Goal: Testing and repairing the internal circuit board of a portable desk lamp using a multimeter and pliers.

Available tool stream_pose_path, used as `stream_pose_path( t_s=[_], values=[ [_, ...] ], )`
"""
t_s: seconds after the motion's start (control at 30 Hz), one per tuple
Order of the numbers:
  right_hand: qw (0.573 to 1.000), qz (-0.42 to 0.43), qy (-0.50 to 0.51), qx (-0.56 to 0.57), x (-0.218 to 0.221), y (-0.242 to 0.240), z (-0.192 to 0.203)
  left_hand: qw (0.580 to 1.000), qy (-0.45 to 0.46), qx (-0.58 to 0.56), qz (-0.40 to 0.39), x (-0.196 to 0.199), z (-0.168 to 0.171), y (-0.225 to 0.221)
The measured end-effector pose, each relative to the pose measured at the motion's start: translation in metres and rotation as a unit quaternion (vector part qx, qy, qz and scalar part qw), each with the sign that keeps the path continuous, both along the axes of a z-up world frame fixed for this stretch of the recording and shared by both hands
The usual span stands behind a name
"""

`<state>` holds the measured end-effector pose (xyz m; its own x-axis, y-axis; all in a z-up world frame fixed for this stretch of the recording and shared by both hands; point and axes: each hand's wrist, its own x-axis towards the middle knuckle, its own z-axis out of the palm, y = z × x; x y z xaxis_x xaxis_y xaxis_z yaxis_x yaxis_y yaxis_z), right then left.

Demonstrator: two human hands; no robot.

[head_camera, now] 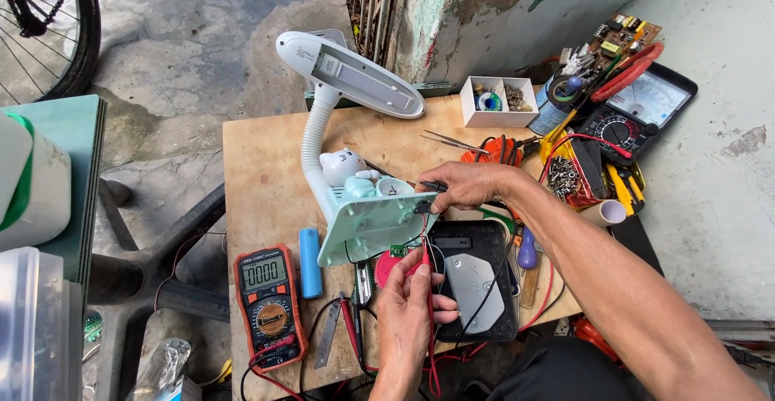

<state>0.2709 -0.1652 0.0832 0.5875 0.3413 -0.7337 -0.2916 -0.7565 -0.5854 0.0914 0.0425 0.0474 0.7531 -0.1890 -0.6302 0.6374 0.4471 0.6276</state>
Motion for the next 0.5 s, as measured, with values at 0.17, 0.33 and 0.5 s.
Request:
stream_pose_path(
  t_s=[0.17,0.33,0.5],
  values=[
    [0.998,-0.003,-0.048,-0.027,-0.007,0.003,0.005,1.0,-0.007,0.0,-0.023,-0.002,0.004,0.001],
    [0.992,0.023,-0.115,-0.041,-0.007,-0.004,-0.009,1.0,-0.015,-0.003,-0.025,-0.002,0.001,-0.001],
    [0.992,-0.03,-0.115,-0.035,-0.028,0.005,0.011,1.0,-0.009,0.011,-0.01,0.005,0.004,-0.003]
  ],
)
